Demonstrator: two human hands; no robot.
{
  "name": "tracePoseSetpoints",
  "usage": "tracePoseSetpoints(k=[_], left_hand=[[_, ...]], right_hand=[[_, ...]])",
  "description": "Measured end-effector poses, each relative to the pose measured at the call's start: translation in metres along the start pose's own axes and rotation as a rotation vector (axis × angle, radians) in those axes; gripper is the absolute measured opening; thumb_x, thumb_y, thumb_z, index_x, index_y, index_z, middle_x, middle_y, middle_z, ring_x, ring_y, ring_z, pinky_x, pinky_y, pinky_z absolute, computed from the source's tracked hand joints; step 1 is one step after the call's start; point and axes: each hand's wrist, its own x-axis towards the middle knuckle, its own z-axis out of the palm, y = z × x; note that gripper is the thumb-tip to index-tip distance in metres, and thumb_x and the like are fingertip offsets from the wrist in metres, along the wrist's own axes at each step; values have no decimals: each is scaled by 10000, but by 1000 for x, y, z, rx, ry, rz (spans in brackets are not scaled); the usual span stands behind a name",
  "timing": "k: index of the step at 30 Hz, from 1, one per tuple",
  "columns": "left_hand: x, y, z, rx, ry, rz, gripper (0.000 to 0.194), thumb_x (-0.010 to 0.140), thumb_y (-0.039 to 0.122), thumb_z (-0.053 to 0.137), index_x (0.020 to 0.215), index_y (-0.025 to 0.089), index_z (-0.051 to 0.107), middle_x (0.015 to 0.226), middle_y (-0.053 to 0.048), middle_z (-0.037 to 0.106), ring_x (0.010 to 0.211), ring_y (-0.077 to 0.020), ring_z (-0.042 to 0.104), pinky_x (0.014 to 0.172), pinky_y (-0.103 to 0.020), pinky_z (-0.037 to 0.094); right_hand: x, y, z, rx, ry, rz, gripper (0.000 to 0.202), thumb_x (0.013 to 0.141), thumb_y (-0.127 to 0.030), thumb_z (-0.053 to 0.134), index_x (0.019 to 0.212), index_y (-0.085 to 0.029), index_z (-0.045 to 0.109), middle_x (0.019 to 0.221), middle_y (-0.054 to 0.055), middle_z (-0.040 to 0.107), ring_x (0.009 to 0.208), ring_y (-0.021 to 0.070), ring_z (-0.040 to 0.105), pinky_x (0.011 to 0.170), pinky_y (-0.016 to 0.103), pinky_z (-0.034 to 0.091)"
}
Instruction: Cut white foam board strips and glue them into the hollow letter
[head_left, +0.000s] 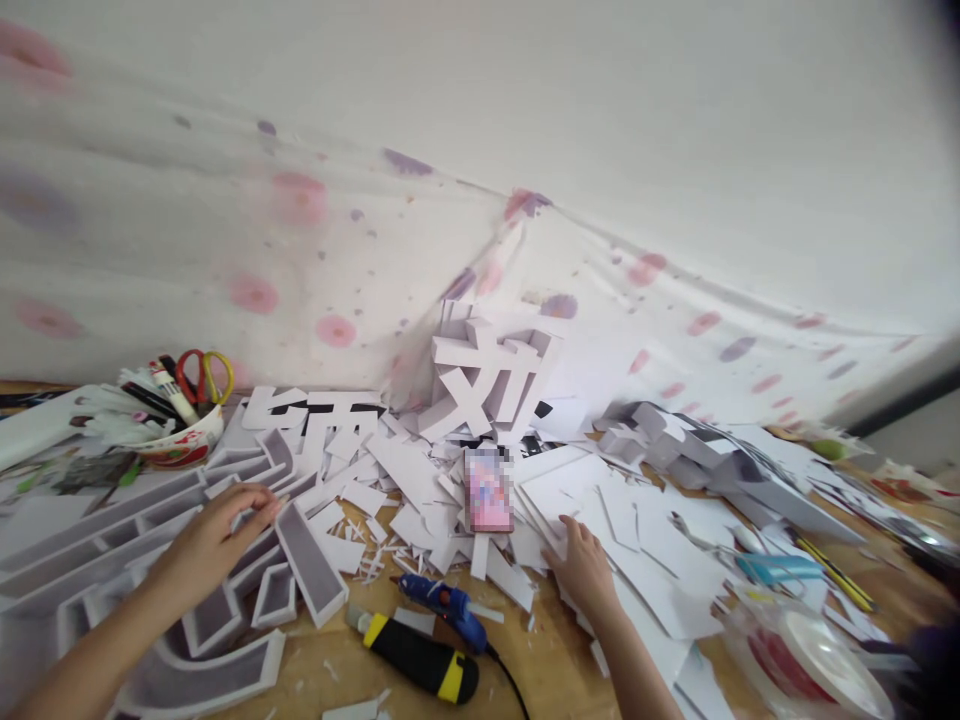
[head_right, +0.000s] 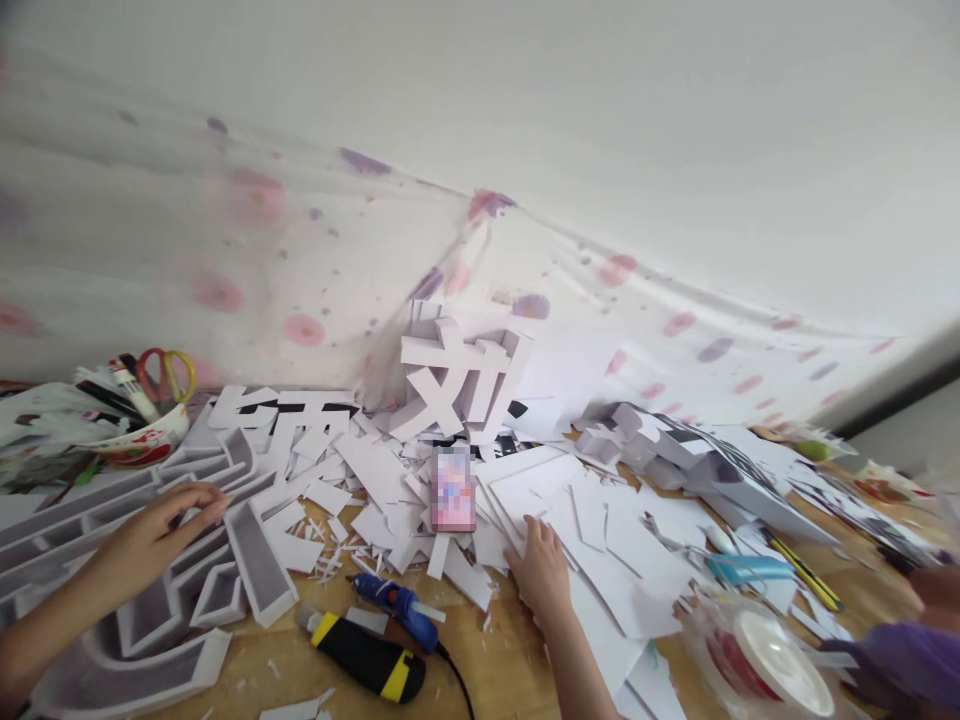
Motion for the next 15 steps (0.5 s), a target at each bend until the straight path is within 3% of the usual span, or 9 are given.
tracePoseSetpoints(k=[4,9,15], left_hand=[[0,6,1,7,3,-27,345,770,552,480,792,223,579,854,-12,631,872,-201,581,747,-262,460],[-1,8,-1,28,2,-5,327,769,535,492,814,223,579,865,-14,632,877,-207,582,713,-263,456],[-3,12,-1,33,-4,-27,316,770,529,498,853,234,571,923,-15,623,913,-213,570,610,-231,437]], right_hand=[[-9,10,1,-109,-62,1,543,820,-242,477,1325,-70,378,1336,150,473,1250,268,410,1019,345,310],[-11,1,-15,-120,-92,14,482,853,-200,402,1329,-127,387,1257,119,555,1106,236,552,880,324,426],[-12,-5,-37,-160,75,1,345,908,-219,353,1206,-205,528,1244,72,581,1047,209,585,792,287,457]])
